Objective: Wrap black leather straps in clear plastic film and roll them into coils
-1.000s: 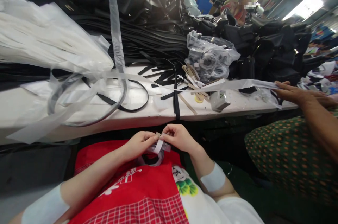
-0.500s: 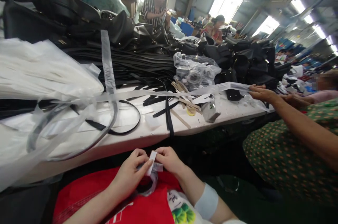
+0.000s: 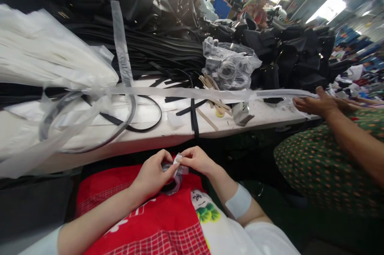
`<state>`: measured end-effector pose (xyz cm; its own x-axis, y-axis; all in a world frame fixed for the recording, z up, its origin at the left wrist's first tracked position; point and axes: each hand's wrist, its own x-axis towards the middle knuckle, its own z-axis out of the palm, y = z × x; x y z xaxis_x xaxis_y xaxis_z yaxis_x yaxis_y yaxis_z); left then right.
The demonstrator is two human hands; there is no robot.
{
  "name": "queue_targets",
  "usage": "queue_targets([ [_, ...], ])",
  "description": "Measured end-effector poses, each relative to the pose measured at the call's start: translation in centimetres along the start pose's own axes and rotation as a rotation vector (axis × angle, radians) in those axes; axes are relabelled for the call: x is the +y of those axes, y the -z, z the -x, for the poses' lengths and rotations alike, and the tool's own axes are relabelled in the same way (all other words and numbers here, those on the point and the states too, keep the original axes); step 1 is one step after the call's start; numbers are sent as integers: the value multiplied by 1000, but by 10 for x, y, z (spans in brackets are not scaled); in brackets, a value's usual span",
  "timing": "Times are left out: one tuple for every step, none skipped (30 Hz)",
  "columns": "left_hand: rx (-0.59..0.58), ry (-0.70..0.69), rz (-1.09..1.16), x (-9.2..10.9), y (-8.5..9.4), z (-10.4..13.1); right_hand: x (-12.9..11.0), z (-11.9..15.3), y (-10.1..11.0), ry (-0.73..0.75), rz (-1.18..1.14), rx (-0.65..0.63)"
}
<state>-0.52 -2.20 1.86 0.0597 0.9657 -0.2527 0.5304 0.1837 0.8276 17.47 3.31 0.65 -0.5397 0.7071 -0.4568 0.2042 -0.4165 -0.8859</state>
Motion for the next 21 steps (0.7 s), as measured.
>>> queue_targets([
  [7, -8, -1, 1, 0, 1, -1, 0, 0, -10, -23, -16],
  [10, -16, -1, 1, 0, 2, -2, 0, 1, -17, -35, -34],
  [7, -21, -3, 2, 0, 3, -2, -1, 1, -22, -37, -51],
  [0, -21, -10, 3, 0, 3, -3, -1, 2, -27, -30, -67],
  [-7, -17, -20, 4, 0, 3, -2, -2, 2, -36, -17, -79],
  [-12, -15, -30, 4, 0, 3, -1, -3, 2, -42, -2, -88],
  [-15, -18, -31, 5, 1, 3, 0, -3, 1, -43, 21, -85],
  [-19, -26, -21, 5, 2, 2, 2, -3, 0, -33, 54, -65],
  [-32, -33, -4, 5, 3, 0, 3, -2, -2, -5, 101, -29],
  [-70, -30, 16, 3, 5, -2, 4, -1, -4, 40, 163, 17],
  [-141, -6, 43, 1, 7, -4, 3, 2, -6, 102, 240, 68],
  [-235, 39, 84, -2, 10, -6, 1, 6, -8, 174, 330, 113],
  [-332, 96, 142, -5, 13, -9, -2, 11, -10, 256, 425, 140],
  [-416, 152, 219, -8, 15, -13, -5, 16, -12, 346, 517, 145],
  [-472, 194, 314, -11, 18, -17, -9, 22, -14, 439, 601, 140],
  [-487, 218, 421, -13, 20, -21, -12, 27, -17, 530, 675, 140],
  [-460, 237, 527, -14, 21, -26, -13, 31, -19, 615, 735, 150],
  [-415, 258, 618, -13, 22, -31, -13, 34, -21, 687, 780, 171],
  [-375, 285, 686, -11, 22, -36, -11, 35, -22, 741, 814, 206],
  [-349, 310, 730, -8, 21, -40, -9, 35, -22, 778, 839, 246],
  [-333, 329, 751, -4, 19, -44, -7, 34, -20, 808, 851, 276],
])
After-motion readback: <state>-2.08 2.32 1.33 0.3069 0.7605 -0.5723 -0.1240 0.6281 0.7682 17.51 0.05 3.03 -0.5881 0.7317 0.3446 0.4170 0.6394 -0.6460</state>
